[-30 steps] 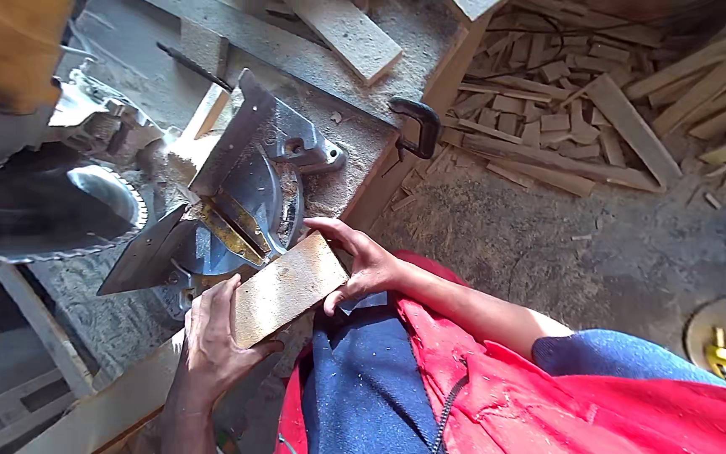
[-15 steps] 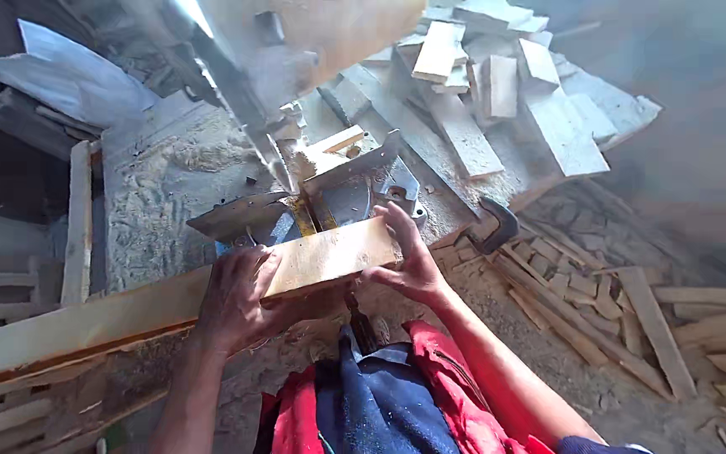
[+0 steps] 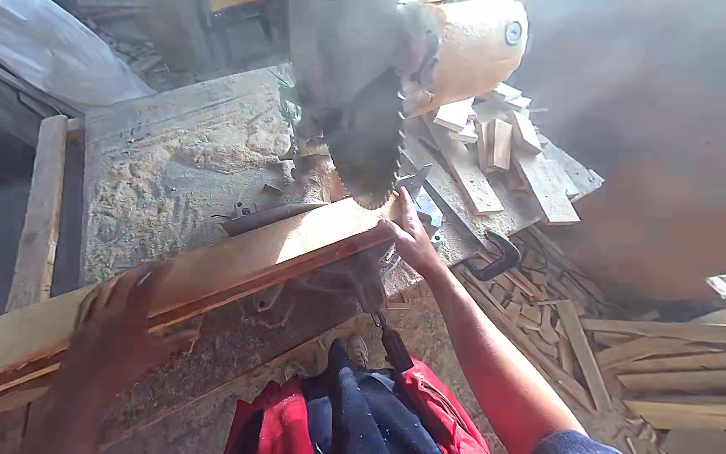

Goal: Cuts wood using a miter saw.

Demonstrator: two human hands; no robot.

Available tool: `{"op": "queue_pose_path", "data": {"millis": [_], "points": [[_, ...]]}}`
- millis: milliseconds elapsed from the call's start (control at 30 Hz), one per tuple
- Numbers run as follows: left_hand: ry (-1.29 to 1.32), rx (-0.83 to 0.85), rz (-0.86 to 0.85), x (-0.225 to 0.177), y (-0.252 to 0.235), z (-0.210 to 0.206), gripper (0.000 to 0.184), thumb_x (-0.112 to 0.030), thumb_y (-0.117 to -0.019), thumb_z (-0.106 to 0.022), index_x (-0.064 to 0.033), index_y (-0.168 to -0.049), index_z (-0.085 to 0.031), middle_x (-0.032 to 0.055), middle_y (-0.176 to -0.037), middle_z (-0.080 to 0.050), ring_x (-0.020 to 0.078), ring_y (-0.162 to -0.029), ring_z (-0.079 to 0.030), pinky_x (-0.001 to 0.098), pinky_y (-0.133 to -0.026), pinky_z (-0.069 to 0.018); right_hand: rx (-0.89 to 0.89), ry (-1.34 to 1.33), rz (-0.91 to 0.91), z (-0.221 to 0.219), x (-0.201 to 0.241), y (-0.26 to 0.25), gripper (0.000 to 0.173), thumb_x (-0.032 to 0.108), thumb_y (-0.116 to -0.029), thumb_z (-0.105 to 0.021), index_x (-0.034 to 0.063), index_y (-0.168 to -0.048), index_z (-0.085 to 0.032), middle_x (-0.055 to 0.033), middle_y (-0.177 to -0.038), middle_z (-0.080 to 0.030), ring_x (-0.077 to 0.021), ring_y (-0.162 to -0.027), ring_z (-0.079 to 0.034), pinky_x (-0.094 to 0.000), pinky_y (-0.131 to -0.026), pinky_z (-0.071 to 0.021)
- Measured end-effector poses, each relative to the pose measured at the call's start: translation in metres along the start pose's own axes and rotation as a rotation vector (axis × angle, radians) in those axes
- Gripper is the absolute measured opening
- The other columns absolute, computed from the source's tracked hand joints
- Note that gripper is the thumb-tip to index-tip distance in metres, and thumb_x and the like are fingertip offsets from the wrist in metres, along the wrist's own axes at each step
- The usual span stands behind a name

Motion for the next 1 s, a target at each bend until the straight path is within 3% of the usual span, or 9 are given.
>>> {"op": "queue_pose_path", "data": {"millis": [167,233,300,467,533,600,733,900,1000], "points": [[-0.045,0.016,0.024,0.083,0.037,-0.013,0.109,-0.043,-0.0647,-0.092,-0.0162,-0.158,-0.041,0.0165,-0.162,-0.037,0.0441,-0.149,-0.034,0.0657,-0.119,-0.0298,-0.034,-0.119,0.008,-0.005,0.001,0.001,0.085,0.025,-0.0963,-0.061,0.0095,-0.165,-0.014,-0.0094,-0.162,-0.039,-0.0144,-0.143,-0.045,-0.0380,-0.117,-0.0424],[-0.076,0.060,0.021,0.095,0.026,-0.014,0.124,-0.045,-0.0567,-0.096,-0.0159,-0.160,-0.035,0.0200,-0.163,-0.034,0.0469,-0.149,-0.032,0.0657,-0.120,-0.0284,-0.085,-0.169,0.002,-0.008,0.003,0.004,0.084,0.023,-0.0959,-0.061,0.0106,-0.165,-0.014,-0.0096,-0.160,-0.040,-0.0140,-0.141,-0.047,-0.0365,-0.116,-0.0436],[-0.126,0.058,-0.042,0.104,0.018,-0.018,0.125,-0.055,-0.0511,-0.093,-0.0179,-0.158,-0.040,0.0188,-0.153,-0.047,0.0452,-0.139,-0.046,0.0635,-0.116,-0.0347,-0.129,-0.158,-0.007,-0.010,0.004,0.005,0.085,0.025,-0.0942,-0.059,0.0090,-0.165,-0.014,-0.0113,-0.163,-0.036,-0.0136,-0.145,-0.042,-0.0356,-0.119,-0.0398],[-0.150,0.069,-0.067,0.130,0.010,-0.022,0.125,-0.058,-0.0469,-0.093,-0.0271,-0.157,-0.041,0.0192,-0.143,-0.055,0.0469,-0.125,-0.057,0.0665,-0.106,-0.0416,-0.236,-0.049,-0.133,-0.025,0.013,0.016,0.064,0.031,-0.0937,-0.058,0.0048,-0.150,-0.042,-0.0122,-0.141,-0.056,-0.0132,-0.129,-0.054,-0.0364,-0.109,-0.0453],[-0.120,0.075,-0.087,0.139,0.006,-0.019,0.126,-0.052,-0.0462,-0.097,-0.0255,-0.157,-0.042,0.0210,-0.142,-0.055,0.0496,-0.123,-0.056,0.0679,-0.105,-0.0414,-0.292,-0.036,-0.107,-0.032,0.015,0.018,0.052,0.028,-0.0925,-0.057,0.0032,-0.138,-0.051,-0.0101,-0.122,-0.064,-0.0118,-0.111,-0.062,-0.0356,-0.096,-0.0523],[-0.077,0.119,-0.076,0.143,0.001,-0.017,0.127,-0.047,-0.0475,-0.099,-0.0241,-0.158,-0.040,0.0234,-0.144,-0.053,0.0517,-0.127,-0.053,0.0689,-0.108,-0.0394,-0.300,-0.031,-0.071,-0.040,0.020,0.021,0.056,0.024,-0.0925,-0.056,0.0033,-0.143,-0.046,-0.0102,-0.127,-0.063,-0.0108,-0.115,-0.061,-0.0344,-0.099,-0.0522],[0.013,0.126,-0.068,0.157,-0.002,-0.026,0.129,-0.039,-0.0443,-0.101,-0.0182,-0.157,-0.042,0.0279,-0.143,-0.051,0.0552,-0.128,-0.049,0.0695,-0.109,-0.0381,-0.263,0.065,-0.030,-0.047,0.025,0.027,0.072,0.025,-0.0944,-0.052,-0.0015,-0.157,-0.028,-0.0196,-0.155,-0.042,-0.0160,-0.142,-0.043,-0.0341,-0.118,-0.0367],[0.038,0.143,-0.016,0.149,0.002,-0.021,0.125,-0.029,-0.0494,-0.102,-0.0127,-0.157,-0.041,0.0304,-0.146,-0.048,0.0543,-0.131,-0.048,0.0641,-0.113,-0.0357,-0.237,0.200,-0.030,-0.047,0.016,0.012,0.068,0.031,-0.0951,-0.053,0.0003,-0.152,-0.034,-0.0210,-0.150,-0.046,-0.0210,-0.139,-0.047,-0.0426,-0.115,-0.0404],[0.043,0.112,0.017,0.146,0.000,-0.024,0.122,-0.029,-0.0521,-0.100,-0.0093,-0.157,-0.041,0.0321,-0.145,-0.049,0.0524,-0.131,-0.051,0.0619,-0.114,-0.0356,-0.182,0.256,-0.015,-0.044,0.014,0.007,0.077,0.038,-0.0952,-0.053,0.0004,-0.157,-0.027,-0.0203,-0.153,-0.045,-0.0191,-0.141,-0.047,-0.0428,-0.116,-0.0412]]}}
Point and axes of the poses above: each hand's wrist, its own y-axis away from the middle knuckle, its own z-axis out of the back of the hand, x = y × z, the point moved 9 cm from there along -y, towards the middle knuckle
